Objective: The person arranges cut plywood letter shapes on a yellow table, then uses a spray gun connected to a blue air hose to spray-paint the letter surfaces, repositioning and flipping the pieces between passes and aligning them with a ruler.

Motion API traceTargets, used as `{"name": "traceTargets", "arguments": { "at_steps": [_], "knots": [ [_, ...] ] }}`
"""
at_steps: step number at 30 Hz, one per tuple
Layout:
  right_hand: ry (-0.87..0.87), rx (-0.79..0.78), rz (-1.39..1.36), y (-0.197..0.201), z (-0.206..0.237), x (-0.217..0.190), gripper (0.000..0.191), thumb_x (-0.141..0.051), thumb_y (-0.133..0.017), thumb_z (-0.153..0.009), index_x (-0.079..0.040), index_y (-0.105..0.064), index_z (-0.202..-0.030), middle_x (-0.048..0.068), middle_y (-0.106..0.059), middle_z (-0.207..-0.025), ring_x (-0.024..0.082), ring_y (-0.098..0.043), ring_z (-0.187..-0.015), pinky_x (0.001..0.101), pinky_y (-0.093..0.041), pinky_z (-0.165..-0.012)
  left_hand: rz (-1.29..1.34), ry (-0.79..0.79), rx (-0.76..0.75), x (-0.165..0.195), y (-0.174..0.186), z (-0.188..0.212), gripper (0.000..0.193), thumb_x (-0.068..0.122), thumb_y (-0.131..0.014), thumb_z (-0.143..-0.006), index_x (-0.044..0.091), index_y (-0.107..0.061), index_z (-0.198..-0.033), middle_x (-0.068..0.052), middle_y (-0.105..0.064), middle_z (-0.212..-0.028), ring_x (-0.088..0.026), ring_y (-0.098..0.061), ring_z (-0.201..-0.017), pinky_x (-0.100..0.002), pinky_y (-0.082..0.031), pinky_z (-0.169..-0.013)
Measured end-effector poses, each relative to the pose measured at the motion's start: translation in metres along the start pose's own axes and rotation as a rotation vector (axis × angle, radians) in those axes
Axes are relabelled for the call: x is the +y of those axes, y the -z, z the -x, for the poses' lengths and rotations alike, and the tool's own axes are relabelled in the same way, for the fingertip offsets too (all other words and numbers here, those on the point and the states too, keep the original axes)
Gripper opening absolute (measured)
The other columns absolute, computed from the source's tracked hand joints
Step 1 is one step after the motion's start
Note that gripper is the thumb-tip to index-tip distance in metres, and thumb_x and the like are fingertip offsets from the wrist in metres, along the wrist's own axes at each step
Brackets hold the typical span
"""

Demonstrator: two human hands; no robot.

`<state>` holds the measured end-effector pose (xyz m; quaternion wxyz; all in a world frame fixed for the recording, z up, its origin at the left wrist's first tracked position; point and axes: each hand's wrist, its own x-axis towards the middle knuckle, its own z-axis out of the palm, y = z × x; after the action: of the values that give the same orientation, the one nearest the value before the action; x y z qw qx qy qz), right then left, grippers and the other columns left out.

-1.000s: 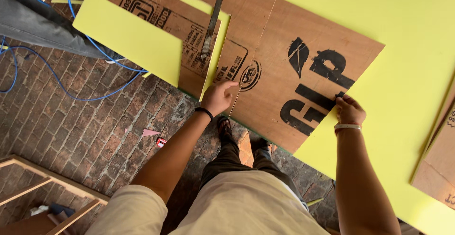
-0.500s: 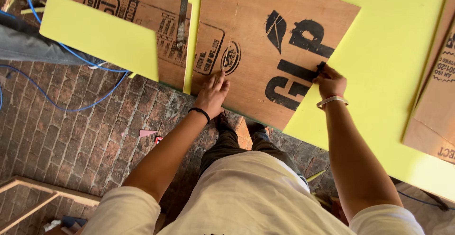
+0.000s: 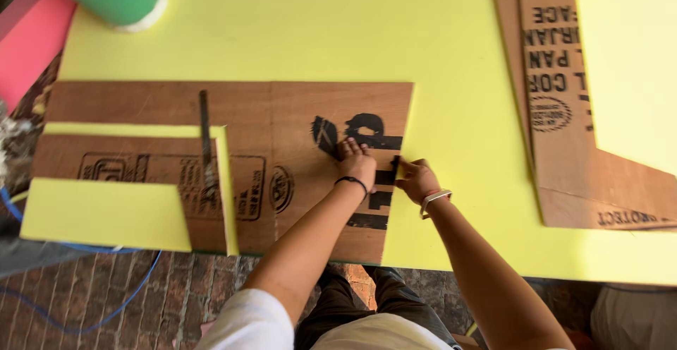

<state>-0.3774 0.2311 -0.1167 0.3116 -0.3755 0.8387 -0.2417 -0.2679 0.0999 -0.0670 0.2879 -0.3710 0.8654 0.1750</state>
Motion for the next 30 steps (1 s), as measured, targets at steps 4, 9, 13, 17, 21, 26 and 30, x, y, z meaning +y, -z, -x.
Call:
{"name": "traceTargets", "arguments": {
  "at_steps": [4,9,13,17,21,26,30],
  "knots": [
    [-0.164,0.130,-0.147,0.037,0.026,0.047,0.037,-0.030,-0.078,-0.087,-0.019,-0.078,-0.123,0.007,-0.068,-0.126,0.022,-0.071,-0.109,0.0341,-0.057,-0.097,-0.084,-0.005,-0.003,0.008,-0.011,-0.006,0.138,0.036,-0.098,-0.066,-0.002,-0.006,-0.161,-0.035,0.000,-0.165,-0.051,-0.001,-0.155,-0.060,-0.021,-0.123],
    [-0.289,0.609,0.072,0.154,0.058,0.163,0.068,-0.037,-0.085,-0.078,-0.013,-0.061,-0.137,0.014,-0.051,-0.147,0.033,-0.053,-0.132,0.0439,-0.048,-0.109,-0.375,0.066,-0.127,0.035,-0.020,-0.015,0.114,0.036,-0.096,-0.073,-0.009,-0.030,-0.154,-0.039,-0.016,-0.161,-0.049,-0.018,-0.152,-0.049,-0.018,-0.126],
    [-0.548,0.359,0.194,0.222,0.039,0.205,0.140,-0.066,-0.092,-0.059,-0.011,-0.010,-0.159,0.026,-0.015,-0.160,0.039,-0.012,-0.150,0.0508,-0.019,-0.118,-0.499,0.095,0.090,0.052,-0.030,-0.020,0.048,0.008,-0.069,-0.093,-0.010,-0.058,-0.137,-0.044,-0.044,-0.146,-0.056,-0.046,-0.137,-0.048,-0.053,-0.099],
    [-0.613,0.123,0.396,0.243,0.007,0.197,0.154,-0.081,-0.084,-0.056,-0.012,0.005,-0.162,0.024,-0.017,-0.162,0.039,-0.013,-0.153,0.0547,-0.015,-0.120,-0.566,0.075,0.053,0.047,-0.039,-0.021,0.038,0.005,-0.060,-0.098,-0.006,-0.065,-0.133,-0.037,-0.053,-0.143,-0.049,-0.052,-0.136,-0.049,-0.046,-0.112],
    [-0.608,-0.030,0.486,0.241,-0.010,0.180,0.153,-0.074,-0.081,-0.054,-0.014,0.004,-0.166,0.018,-0.024,-0.164,0.043,-0.033,-0.144,0.0590,-0.024,-0.119,-0.568,0.109,0.081,0.045,-0.042,-0.024,0.043,0.006,-0.062,-0.094,-0.007,-0.059,-0.135,-0.042,-0.040,-0.148,-0.050,-0.048,-0.135,-0.046,-0.049,-0.103],
    [-0.597,0.045,0.470,0.235,-0.009,0.171,0.148,-0.071,-0.087,-0.055,-0.017,-0.001,-0.162,0.033,-0.031,-0.146,0.046,-0.032,-0.136,0.0568,-0.022,-0.115,-0.587,0.141,0.126,0.050,-0.039,-0.028,0.042,0.004,-0.060,-0.095,-0.007,-0.059,-0.135,-0.042,-0.043,-0.146,-0.052,-0.050,-0.134,-0.044,-0.055,-0.098],
    [-0.522,0.261,0.356,0.230,0.005,0.172,0.126,-0.067,-0.089,-0.052,-0.020,-0.029,-0.152,0.028,-0.043,-0.137,0.043,-0.040,-0.131,0.0494,-0.025,-0.117,-0.645,0.095,0.134,0.049,-0.036,-0.026,0.041,0.006,-0.058,-0.097,-0.008,-0.059,-0.136,-0.040,-0.045,-0.146,-0.050,-0.050,-0.135,-0.046,-0.049,-0.107]
  ]
}}
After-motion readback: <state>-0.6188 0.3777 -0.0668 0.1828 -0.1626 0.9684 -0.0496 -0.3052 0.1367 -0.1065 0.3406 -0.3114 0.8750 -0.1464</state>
